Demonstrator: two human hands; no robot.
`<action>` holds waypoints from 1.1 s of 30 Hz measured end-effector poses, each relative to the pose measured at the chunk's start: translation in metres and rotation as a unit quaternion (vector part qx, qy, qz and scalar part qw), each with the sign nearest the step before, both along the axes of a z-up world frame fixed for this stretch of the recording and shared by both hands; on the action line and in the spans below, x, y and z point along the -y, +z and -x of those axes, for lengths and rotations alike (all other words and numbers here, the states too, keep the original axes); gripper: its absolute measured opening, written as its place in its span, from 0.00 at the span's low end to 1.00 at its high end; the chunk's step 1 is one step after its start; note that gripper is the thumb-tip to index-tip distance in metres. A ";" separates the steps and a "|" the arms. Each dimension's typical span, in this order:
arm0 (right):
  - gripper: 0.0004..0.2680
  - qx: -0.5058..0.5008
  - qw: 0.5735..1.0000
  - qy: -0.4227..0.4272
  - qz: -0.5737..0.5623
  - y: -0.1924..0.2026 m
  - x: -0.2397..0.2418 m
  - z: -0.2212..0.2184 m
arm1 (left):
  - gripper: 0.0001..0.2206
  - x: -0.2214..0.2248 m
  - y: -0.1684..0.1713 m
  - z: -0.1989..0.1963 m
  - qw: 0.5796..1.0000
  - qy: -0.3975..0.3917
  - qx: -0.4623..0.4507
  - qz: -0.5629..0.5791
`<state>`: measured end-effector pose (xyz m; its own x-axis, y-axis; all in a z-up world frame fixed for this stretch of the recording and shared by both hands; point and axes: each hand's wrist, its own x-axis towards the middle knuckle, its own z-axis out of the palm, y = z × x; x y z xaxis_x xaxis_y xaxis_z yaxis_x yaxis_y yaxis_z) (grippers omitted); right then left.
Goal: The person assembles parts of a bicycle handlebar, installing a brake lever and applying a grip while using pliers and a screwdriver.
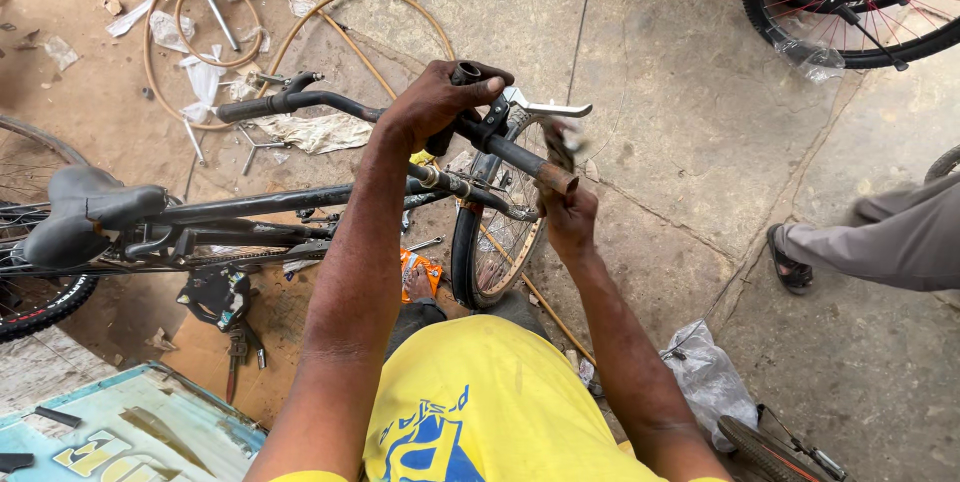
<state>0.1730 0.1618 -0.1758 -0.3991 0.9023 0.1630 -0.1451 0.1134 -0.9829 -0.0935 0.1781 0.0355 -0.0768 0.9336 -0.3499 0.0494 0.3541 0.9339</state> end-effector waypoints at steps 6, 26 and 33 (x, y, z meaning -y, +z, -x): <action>0.12 0.058 0.993 -0.026 -0.099 0.034 -0.013 0.008 | 0.28 0.000 -0.005 0.002 0.999 0.013 -0.037 0.006; 0.10 0.179 0.975 -0.019 -0.129 0.054 -0.018 0.007 | 0.26 -0.001 -0.007 0.003 0.997 0.026 -0.069 0.013; 0.17 0.072 0.976 -0.079 0.190 0.011 0.070 -0.001 | 0.27 -0.003 -0.026 0.015 0.998 0.030 0.034 -0.043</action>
